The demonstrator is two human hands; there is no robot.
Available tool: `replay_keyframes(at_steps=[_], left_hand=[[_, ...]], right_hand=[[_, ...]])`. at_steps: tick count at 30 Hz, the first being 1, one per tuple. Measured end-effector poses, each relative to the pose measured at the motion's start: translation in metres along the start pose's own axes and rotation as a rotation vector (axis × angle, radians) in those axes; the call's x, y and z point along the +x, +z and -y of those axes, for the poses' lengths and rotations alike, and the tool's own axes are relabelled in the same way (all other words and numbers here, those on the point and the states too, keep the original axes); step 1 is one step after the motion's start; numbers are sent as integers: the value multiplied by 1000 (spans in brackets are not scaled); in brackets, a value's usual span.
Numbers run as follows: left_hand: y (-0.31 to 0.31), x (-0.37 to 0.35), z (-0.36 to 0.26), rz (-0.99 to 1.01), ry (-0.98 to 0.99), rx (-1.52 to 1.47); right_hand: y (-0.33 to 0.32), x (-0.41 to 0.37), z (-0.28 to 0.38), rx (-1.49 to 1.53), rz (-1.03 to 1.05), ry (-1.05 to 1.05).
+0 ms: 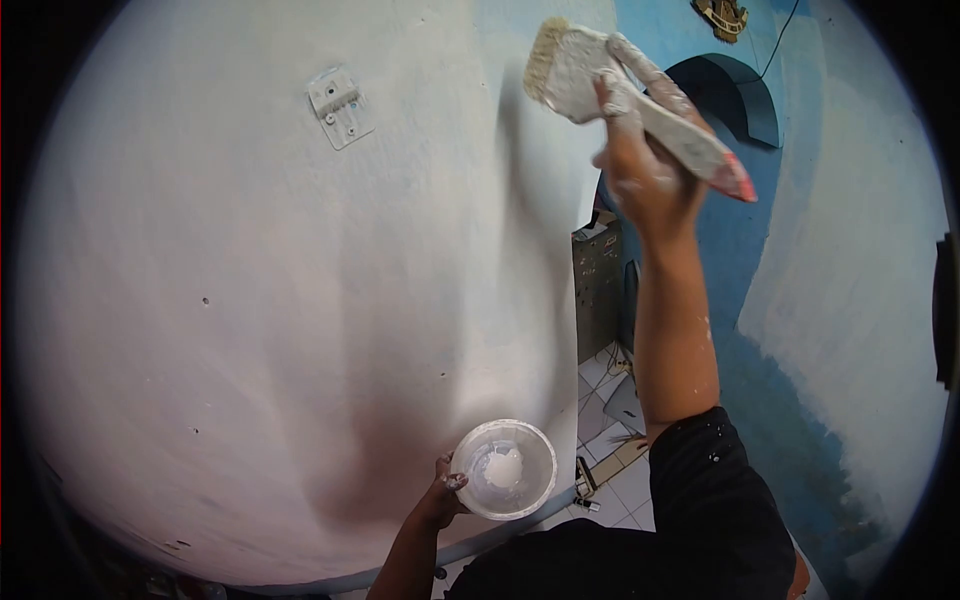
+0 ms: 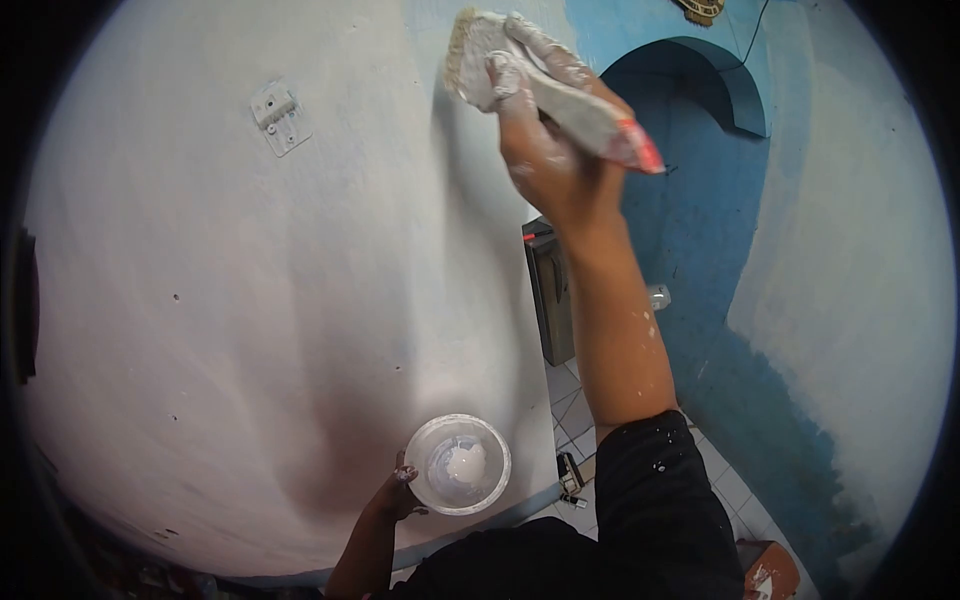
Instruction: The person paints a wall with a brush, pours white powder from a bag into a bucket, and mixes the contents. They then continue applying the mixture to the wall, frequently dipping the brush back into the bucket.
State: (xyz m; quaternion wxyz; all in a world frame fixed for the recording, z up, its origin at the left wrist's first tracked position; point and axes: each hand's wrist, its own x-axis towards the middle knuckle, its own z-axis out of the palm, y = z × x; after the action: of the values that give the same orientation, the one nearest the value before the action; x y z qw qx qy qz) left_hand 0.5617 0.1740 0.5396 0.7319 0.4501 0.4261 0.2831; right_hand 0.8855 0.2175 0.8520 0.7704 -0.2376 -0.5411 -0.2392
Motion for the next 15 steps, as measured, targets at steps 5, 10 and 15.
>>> replay_keyframes(at_steps=[5,10,15], left_hand=[[-2,-2,0,31,10,-34],[-1,-3,1,8,-2,-19],[0,-2,-1,15,14,12]], right_hand=[[-17,-16,22,-226,520,304],[-24,-19,31,-35,180,97],[2,-47,-16,-519,459,57]])
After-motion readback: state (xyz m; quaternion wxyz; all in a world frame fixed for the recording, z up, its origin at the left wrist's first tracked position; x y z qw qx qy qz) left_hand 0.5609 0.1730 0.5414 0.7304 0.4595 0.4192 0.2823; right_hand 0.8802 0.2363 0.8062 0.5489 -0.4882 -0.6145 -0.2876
